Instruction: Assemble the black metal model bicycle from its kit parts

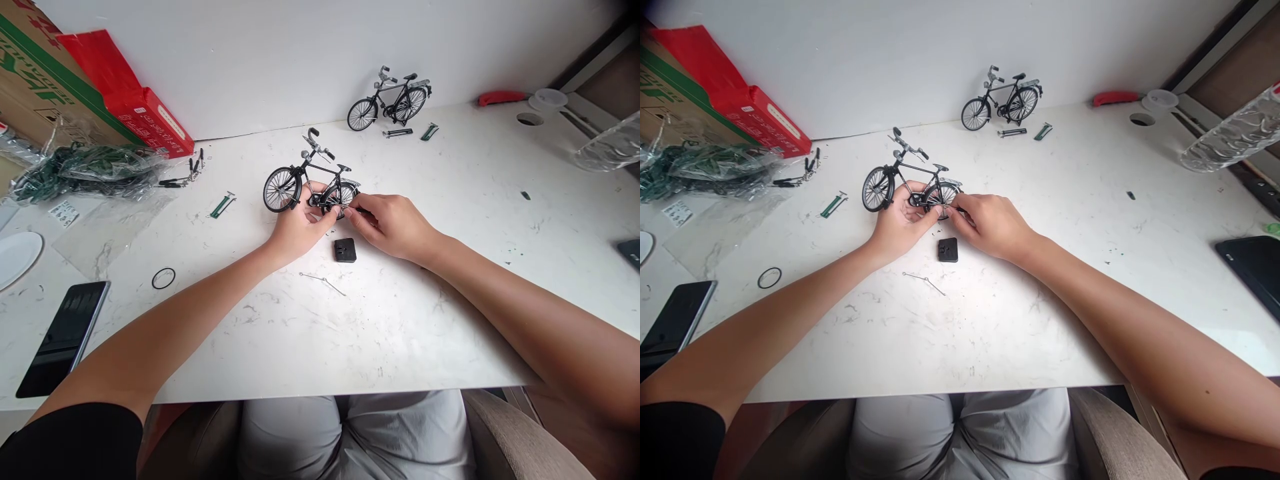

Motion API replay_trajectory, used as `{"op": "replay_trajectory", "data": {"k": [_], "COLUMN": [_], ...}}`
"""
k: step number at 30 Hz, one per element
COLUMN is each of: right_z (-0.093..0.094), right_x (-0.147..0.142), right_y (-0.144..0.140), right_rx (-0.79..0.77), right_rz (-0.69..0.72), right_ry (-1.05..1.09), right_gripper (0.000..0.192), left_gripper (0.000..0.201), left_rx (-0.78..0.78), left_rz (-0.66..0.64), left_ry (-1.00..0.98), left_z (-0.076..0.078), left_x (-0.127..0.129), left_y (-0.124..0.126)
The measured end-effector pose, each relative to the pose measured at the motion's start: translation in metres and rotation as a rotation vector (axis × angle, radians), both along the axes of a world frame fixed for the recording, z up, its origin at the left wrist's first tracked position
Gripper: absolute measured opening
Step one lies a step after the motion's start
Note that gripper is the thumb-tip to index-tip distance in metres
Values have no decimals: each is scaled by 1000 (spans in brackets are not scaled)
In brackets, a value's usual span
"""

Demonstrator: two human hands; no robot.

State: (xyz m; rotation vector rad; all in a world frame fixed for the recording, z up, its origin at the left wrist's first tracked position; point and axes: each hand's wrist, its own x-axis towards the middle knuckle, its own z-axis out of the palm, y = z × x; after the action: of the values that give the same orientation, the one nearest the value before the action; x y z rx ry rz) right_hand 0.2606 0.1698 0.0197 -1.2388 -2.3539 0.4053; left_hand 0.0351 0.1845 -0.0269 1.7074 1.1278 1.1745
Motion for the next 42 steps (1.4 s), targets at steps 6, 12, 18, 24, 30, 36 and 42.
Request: {"op": "replay_trajectory", "data": {"k": [6,12,18,24,30,36,42], "right_z": [-1,-2,-4,-5,-7,-8,-8], "right_x": [0,0,1,1,1,1,1], "right_y": [1,1,2,3,4,4,5], "right_rx": [-21,-25,-18,-19,-19,-12,-15], "right_rz": [4,2,25,28,43,67,73], "right_ry": [-19,-32,-33,-22,-28,-28,-21], "right_gripper": [40,40,42,41,41,40,42], "left_gripper": [37,38,38,35,36,36,36], "left_rx": [-6,-11,12,18,16,8,23], "left_rz": [-1,2,-2,-10,-14,-6,-7], "left_ry": [-6,4,40,66,97,146,164], "left_z": [1,1,0,-2,2,3,3], "left_x": [0,0,-1,-1,-1,-1,-1], "left_y": [0,-1,1,1,-1,-2,-1]}}
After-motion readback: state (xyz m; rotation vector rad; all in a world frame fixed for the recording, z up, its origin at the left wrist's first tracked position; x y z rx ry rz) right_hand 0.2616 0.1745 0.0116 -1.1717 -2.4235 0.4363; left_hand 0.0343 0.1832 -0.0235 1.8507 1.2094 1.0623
